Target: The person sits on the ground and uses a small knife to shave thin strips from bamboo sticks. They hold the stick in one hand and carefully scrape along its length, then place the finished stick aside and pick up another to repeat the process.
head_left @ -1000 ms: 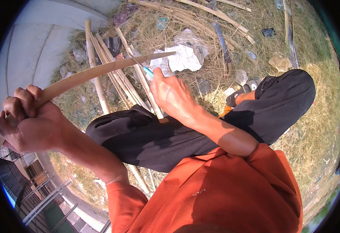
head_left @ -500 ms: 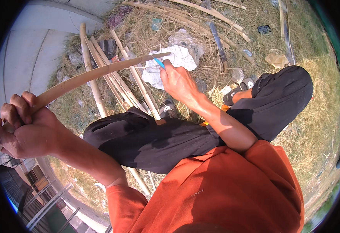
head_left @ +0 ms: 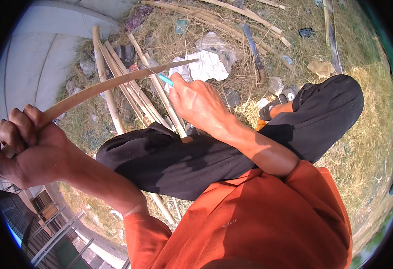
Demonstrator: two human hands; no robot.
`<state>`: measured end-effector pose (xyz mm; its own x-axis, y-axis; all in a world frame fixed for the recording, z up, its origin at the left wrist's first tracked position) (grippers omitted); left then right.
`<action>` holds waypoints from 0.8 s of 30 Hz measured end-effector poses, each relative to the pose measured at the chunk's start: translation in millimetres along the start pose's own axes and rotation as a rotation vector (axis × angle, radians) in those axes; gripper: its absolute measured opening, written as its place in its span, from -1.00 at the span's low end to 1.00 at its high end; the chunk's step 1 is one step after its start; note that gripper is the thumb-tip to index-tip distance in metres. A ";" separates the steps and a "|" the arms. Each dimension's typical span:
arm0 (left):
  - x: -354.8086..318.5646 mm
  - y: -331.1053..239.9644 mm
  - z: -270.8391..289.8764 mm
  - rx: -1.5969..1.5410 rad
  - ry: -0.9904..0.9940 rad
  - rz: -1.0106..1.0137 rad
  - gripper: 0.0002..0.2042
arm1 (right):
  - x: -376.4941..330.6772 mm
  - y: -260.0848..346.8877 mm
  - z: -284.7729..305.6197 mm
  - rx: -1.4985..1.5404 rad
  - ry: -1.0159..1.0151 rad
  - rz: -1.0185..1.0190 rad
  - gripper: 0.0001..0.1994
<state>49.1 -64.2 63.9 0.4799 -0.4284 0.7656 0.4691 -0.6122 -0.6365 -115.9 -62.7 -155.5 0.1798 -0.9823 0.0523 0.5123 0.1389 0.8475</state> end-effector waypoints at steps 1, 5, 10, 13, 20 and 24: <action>1.8 2.0 0.5 -0.038 0.026 0.025 -0.60 | -1.7 -10.7 -6.2 -0.028 -0.020 -0.021 -0.78; 0.7 1.3 -2.9 -0.045 0.018 0.018 -0.58 | 8.9 -30.3 -12.5 -0.066 -0.011 -0.021 -0.77; -2.5 -0.9 -4.8 0.019 -0.019 0.011 -0.56 | 8.9 -28.4 -15.6 -0.063 -0.036 -0.022 -0.78; -1.1 3.3 -1.3 -0.109 0.005 0.054 -0.63 | 16.0 -52.1 -25.0 -0.153 -0.030 -0.010 -0.77; -3.8 -0.5 -9.8 -0.006 -0.010 0.013 -0.64 | 6.3 -76.7 -38.3 -0.186 -0.069 -0.071 -0.79; 11.0 13.6 17.1 -0.163 0.059 0.092 -0.70 | -4.1 -119.8 -39.4 -0.226 0.044 -0.164 -0.77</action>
<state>73.5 -65.9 62.1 0.4691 -0.5226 0.7119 0.2968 -0.6660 -0.6844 -144.9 -70.4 -278.0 0.1127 -0.9883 -0.1031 0.7109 0.0077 0.7033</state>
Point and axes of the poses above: each hand's wrist, its own x-axis towards the middle knuckle, its own z-axis out of the back of the hand, y = z × x, the point moved 3 cm from there along x, towards the middle knuckle, and after that the axes turned 6 degrees about -y, right-handed, at the moved point
